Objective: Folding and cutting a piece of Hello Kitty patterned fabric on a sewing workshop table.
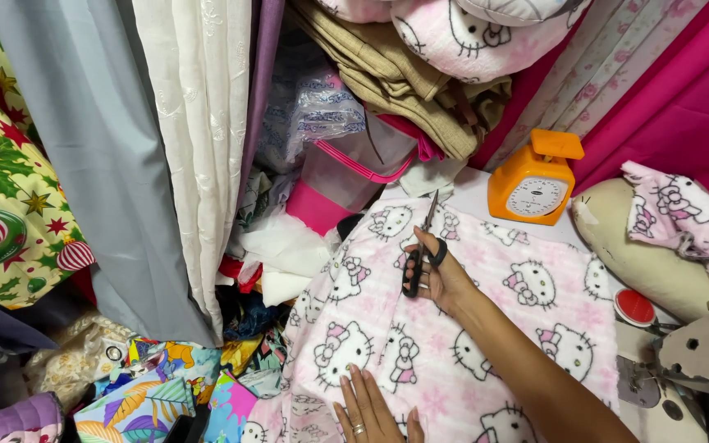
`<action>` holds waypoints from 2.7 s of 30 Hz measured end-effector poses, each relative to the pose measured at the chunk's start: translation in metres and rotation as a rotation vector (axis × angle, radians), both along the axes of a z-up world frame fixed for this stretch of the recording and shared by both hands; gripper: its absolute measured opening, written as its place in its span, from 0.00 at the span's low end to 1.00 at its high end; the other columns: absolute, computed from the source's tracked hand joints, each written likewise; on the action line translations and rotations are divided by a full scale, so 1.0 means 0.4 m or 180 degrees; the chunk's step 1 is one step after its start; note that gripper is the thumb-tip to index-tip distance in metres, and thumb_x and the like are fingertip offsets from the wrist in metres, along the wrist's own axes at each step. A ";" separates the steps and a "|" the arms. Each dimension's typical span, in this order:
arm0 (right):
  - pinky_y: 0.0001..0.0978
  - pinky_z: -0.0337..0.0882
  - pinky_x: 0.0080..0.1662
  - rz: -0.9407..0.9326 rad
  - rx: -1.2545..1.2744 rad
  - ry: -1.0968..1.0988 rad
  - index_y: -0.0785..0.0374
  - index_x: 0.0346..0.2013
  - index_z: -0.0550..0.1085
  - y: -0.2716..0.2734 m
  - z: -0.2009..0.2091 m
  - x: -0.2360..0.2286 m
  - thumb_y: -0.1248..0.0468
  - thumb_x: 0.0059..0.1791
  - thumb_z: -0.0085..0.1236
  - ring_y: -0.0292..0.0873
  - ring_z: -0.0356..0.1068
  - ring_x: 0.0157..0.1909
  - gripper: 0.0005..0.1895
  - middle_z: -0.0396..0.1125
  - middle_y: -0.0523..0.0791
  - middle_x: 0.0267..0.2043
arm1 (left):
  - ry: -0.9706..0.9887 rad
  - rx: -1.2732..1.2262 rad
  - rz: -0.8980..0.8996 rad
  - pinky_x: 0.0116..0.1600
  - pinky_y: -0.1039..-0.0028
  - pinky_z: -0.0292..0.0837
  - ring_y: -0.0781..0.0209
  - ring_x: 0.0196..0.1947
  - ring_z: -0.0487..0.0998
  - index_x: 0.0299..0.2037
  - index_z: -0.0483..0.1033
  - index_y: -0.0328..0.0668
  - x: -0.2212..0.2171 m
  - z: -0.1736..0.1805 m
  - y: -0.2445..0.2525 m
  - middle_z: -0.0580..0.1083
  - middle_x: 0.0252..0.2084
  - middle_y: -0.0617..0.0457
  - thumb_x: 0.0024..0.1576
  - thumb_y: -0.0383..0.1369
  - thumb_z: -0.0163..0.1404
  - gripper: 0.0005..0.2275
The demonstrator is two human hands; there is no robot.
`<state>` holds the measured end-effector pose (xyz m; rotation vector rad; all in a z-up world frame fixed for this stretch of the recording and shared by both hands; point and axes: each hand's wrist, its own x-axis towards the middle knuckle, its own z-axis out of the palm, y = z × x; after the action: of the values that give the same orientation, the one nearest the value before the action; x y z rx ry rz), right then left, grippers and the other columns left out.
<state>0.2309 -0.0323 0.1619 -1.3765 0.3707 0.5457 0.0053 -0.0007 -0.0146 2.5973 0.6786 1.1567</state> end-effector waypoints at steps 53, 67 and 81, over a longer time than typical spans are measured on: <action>0.34 0.73 0.34 -0.0028 -0.0059 -0.0199 0.54 0.40 0.72 -0.005 -0.018 0.046 0.44 0.45 0.63 0.38 0.63 0.28 0.21 0.63 0.42 0.28 | 0.0696 0.0824 -0.0314 0.79 0.52 0.40 0.46 0.81 0.43 0.77 0.44 0.33 0.074 0.151 0.036 0.45 0.81 0.42 0.64 0.60 0.26 0.40; 0.27 0.67 0.26 -0.0248 -0.0085 -0.0471 0.56 0.37 0.74 0.001 0.016 0.049 0.45 0.44 0.66 0.34 0.61 0.23 0.20 0.62 0.39 0.23 | 0.0699 0.0803 -0.0336 0.79 0.52 0.41 0.47 0.81 0.44 0.77 0.44 0.35 0.079 0.140 0.037 0.46 0.81 0.44 0.64 0.61 0.26 0.40; 0.25 0.64 0.25 -0.0295 -0.0057 -0.0506 0.57 0.35 0.73 -0.003 0.022 0.076 0.47 0.45 0.67 0.34 0.59 0.22 0.19 0.62 0.40 0.22 | 0.0651 0.0802 -0.0376 0.79 0.52 0.42 0.47 0.80 0.47 0.76 0.46 0.34 0.079 0.144 0.037 0.48 0.80 0.43 0.64 0.60 0.27 0.39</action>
<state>0.2613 -0.0334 0.1709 -1.4025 0.3092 0.3548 0.0370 0.0141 0.0430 2.9518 0.4322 1.0084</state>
